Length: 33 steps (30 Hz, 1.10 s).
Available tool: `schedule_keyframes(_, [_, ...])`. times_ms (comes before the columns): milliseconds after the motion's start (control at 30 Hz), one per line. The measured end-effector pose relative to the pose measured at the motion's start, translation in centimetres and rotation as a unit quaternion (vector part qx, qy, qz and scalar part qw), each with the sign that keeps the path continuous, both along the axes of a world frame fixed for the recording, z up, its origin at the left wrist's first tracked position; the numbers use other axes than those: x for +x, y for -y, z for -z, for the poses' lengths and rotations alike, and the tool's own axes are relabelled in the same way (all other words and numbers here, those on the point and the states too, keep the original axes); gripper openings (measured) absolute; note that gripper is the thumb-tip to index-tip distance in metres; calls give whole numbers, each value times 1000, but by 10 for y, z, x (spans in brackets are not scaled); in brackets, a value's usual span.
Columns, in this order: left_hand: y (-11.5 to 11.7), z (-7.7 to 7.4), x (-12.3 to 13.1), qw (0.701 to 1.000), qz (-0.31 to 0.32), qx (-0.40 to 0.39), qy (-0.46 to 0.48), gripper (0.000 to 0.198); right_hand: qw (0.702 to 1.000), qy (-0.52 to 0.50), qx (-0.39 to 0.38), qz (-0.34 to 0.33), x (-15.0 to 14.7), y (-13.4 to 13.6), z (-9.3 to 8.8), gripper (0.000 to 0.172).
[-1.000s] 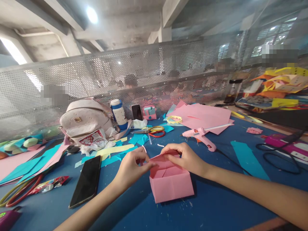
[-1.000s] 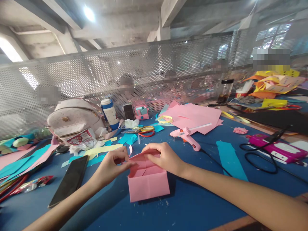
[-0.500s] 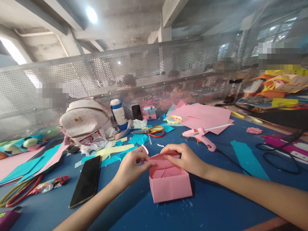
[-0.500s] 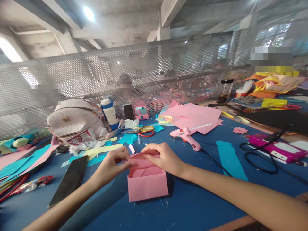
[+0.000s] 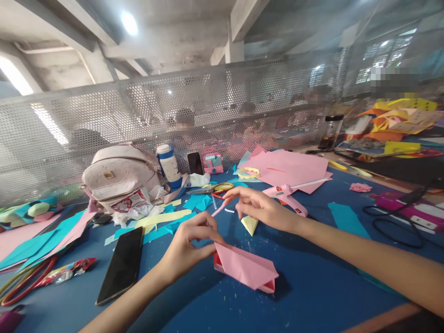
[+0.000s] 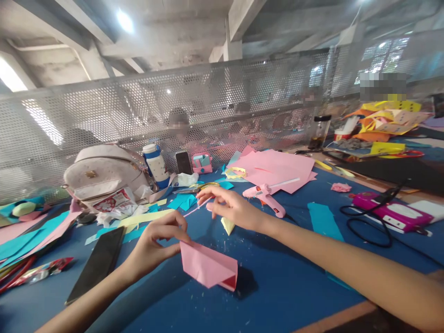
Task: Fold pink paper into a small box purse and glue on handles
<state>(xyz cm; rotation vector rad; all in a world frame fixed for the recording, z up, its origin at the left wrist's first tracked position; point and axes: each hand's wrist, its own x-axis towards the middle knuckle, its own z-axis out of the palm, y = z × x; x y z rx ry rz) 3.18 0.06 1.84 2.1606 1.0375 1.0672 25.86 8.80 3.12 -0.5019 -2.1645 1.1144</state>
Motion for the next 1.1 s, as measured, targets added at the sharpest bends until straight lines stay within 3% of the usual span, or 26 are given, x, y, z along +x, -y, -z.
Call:
schedule_keyframes(133, [5, -4, -1, 998, 62, 24, 4, 18, 976, 143, 161, -37, -10, 1, -4, 39])
schedule_keyframes(267, [4, -7, -2, 999, 39, 35, 11, 16, 946, 201, 254, 14, -18, -1, 2, 13])
schedule_keyframes(433, [-10, -2, -8, 997, -60, -21, 44, 12, 970, 189, 139, 67, -7, -13, 12, 17])
schedule_keyframes(533, [-21, 6, -14, 989, -85, -74, 99, 13, 986, 158, 38, 34, 3, -19, 21, 32])
schedule_keyframes(633, [-26, 12, -17, 979, -81, -106, 157, 20, 993, 116, -25, -11, 7, -24, 32, 31])
schedule_keyframes(767, [-26, 14, -17, 958, -79, -174, 212, 25, 994, 104, 17, -40, 6, -22, 42, 24])
schedule_keyframes(933, [-25, 21, -18, 920, -53, -267, 283, 25, 975, 135, 122, -130, 5, -13, 45, 25])
schedule_keyframes(1100, [-30, 34, -22, 868, -23, -337, 364, 20, 946, 159, 253, -125, 6, -15, 52, 18])
